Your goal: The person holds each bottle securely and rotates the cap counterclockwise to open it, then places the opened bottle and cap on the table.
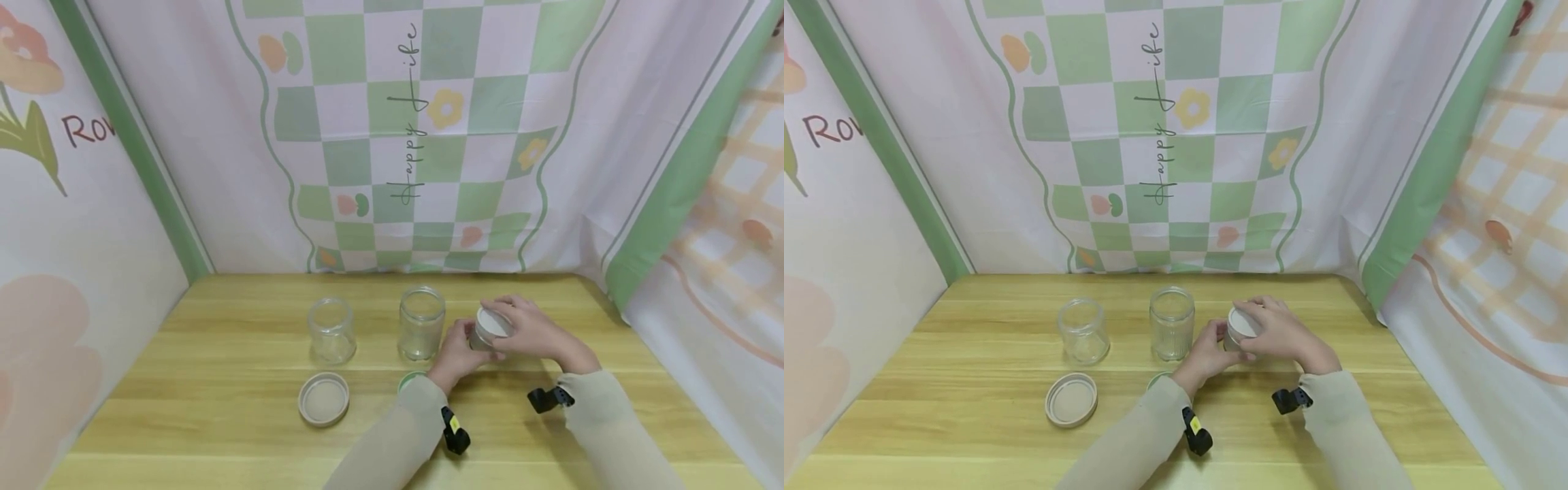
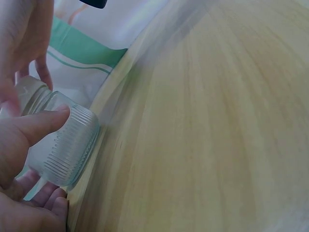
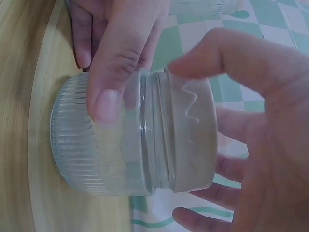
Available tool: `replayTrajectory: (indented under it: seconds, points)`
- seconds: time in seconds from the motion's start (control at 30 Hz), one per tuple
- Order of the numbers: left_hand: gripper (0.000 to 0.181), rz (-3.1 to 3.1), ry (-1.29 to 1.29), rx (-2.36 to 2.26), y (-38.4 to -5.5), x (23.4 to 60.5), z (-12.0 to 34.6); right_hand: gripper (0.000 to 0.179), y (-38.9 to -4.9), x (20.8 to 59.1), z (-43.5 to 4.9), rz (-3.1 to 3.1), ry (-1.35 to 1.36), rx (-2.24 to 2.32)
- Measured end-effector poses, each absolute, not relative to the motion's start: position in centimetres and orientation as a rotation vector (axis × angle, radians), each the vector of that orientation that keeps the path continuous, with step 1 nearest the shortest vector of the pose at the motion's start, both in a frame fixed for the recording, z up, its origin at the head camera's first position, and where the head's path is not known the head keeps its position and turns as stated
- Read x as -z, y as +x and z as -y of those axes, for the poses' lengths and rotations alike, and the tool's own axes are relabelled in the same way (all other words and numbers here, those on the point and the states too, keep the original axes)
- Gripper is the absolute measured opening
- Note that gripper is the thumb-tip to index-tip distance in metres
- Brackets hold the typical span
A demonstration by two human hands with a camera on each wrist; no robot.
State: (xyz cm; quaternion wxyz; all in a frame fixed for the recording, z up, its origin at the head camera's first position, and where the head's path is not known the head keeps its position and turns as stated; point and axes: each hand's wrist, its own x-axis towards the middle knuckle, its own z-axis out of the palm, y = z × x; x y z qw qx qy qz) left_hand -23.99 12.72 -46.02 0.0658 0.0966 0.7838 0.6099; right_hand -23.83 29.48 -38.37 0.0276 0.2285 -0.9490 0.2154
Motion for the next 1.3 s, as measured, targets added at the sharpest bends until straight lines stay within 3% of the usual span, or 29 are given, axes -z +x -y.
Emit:
replayTrajectory:
  seconds: [0.33, 1.3]
  points:
    - [0.067, -2.362, 0.302, -1.838, -23.99, 46.13, -12.72, 0.082, -23.39, 38.37, -29.21, 2.907, 0.628, -0.696]
    - [0.068, -2.348, 0.304, -1.864, -24.15, 46.33, -12.69, 0.08, -23.69, 38.48, -29.49, 2.912, 0.59, -0.682]
